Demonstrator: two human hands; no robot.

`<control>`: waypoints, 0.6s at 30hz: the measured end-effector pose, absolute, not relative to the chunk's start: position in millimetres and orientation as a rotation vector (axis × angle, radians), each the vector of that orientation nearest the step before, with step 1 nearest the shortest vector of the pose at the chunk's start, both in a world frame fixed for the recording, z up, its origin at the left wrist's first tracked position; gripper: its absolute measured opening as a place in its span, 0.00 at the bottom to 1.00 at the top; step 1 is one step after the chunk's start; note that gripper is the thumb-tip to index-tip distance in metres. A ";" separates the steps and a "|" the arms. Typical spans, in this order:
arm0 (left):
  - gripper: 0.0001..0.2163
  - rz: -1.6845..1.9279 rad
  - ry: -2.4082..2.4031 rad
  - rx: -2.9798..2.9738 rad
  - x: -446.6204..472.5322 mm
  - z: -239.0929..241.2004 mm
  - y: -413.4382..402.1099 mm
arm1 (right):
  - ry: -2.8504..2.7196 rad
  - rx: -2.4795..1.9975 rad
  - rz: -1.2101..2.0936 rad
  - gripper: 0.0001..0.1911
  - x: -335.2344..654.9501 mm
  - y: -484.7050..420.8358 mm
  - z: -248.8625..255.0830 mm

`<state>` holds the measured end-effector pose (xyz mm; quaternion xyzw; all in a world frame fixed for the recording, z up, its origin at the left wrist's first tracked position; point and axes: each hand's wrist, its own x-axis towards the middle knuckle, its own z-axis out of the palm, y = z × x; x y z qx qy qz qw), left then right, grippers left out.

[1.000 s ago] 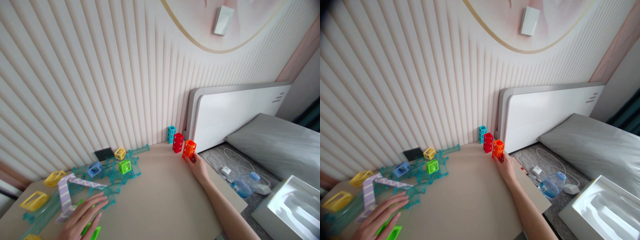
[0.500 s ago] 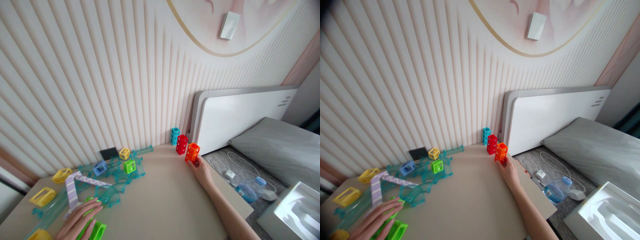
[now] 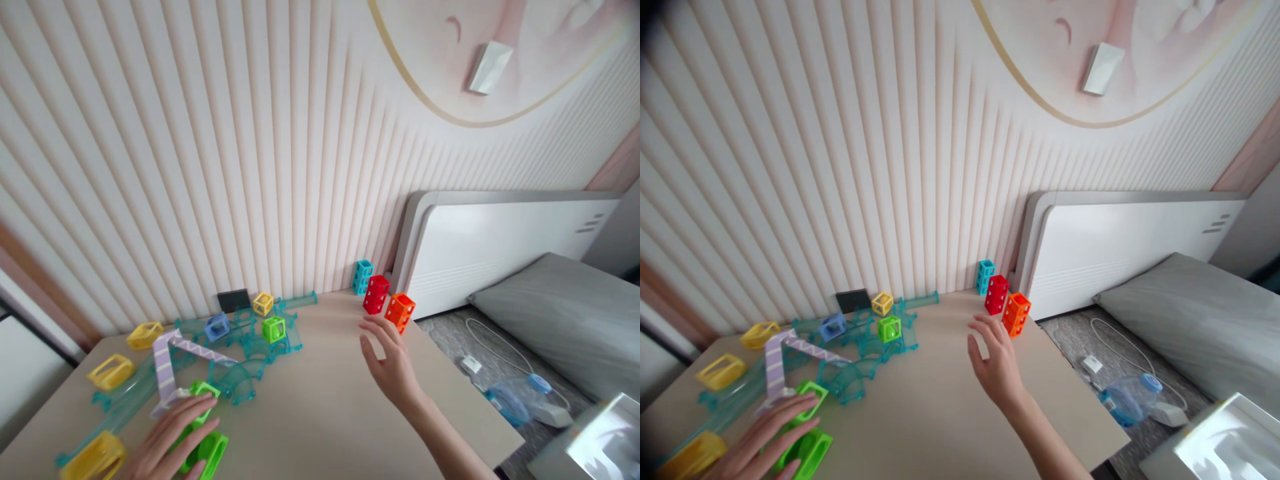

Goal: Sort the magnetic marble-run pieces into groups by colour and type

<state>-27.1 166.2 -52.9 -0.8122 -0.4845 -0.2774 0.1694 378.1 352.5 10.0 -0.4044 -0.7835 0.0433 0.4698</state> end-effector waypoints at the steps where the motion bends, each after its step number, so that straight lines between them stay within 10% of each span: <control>1: 0.18 -0.766 -1.344 -2.326 -24.6 -52.9 166.9 | -1.956 -0.963 0.148 0.09 360.4 348.8 6.9; 18: 0.21 -0.564 -1.311 -2.596 -23.2 -36.0 161.6 | -2.078 -0.623 0.554 0.10 185.2 303.1 -48.4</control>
